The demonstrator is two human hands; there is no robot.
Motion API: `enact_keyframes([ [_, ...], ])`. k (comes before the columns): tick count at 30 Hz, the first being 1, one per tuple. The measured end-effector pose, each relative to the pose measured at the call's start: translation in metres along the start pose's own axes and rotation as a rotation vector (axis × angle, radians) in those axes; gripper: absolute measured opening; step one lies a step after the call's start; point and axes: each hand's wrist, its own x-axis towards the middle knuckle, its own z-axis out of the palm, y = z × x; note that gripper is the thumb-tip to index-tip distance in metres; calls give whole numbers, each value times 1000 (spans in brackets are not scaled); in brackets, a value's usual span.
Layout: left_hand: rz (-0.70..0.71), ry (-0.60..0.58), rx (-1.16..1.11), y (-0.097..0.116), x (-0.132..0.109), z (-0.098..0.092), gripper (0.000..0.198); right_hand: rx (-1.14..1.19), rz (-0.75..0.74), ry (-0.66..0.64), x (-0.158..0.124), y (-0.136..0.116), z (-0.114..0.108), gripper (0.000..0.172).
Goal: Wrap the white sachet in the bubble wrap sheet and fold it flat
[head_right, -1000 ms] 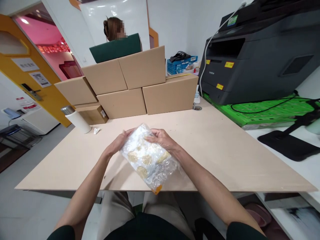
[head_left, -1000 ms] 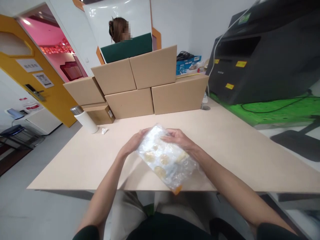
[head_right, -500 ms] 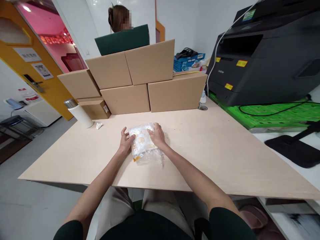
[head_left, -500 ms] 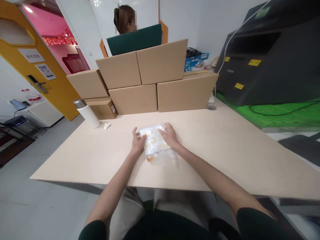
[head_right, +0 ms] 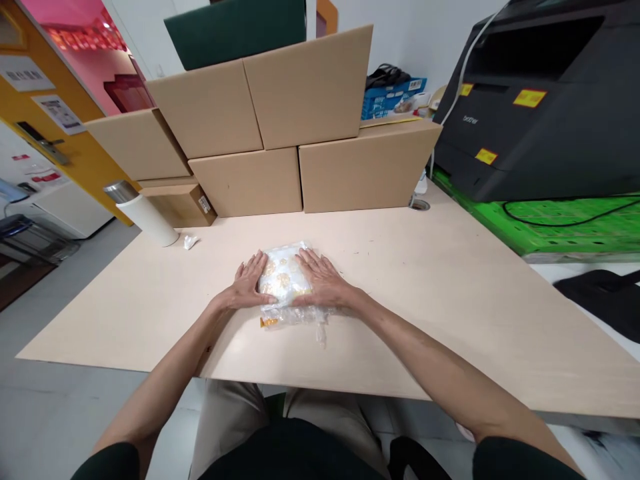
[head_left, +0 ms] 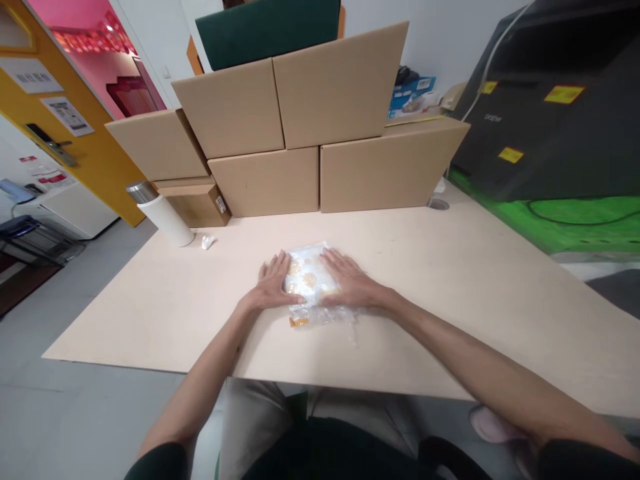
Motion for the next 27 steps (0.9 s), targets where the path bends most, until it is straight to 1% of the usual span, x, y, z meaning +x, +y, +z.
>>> enact_keyframes([
  [2, 30, -30, 24, -4, 1, -1, 134, 3, -10, -42, -4, 3, -1, 129],
  [4, 43, -39, 39, -5, 2, -1, 139, 10, -1, -62, -6, 5, 2, 131],
  [10, 6, -71, 79, -2, 5, 0, 141, 37, 4, -19, -5, 8, 10, 128],
  [13, -33, -40, 92, 1, 0, 3, 140, 26, 0, 8, -7, 6, 11, 125],
  [15, -31, 31, 105, 5, -7, 7, 130, 10, 3, 27, -9, 5, 12, 123],
  [17, 32, 92, 119, 10, -16, 10, 108, -10, 10, 46, -11, 3, 14, 119],
  [19, 117, 85, 101, 15, -23, 10, 89, -27, 24, 64, -14, 1, 16, 115],
  [20, 147, 56, 77, 17, -25, 9, 87, -33, 29, 66, -16, 0, 16, 114],
  [21, 163, 22, 51, 19, -26, 7, 91, -35, 32, 61, -17, -1, 16, 114],
  [24, 173, -50, 11, 19, -26, 2, 118, -30, 40, 17, -21, -3, 15, 117],
  [25, 175, -61, 12, 18, -24, 0, 123, -28, 43, 3, -22, -3, 14, 118],
  [27, 181, -73, 12, 16, -22, -1, 122, -24, 50, 0, -22, -3, 15, 119],
])
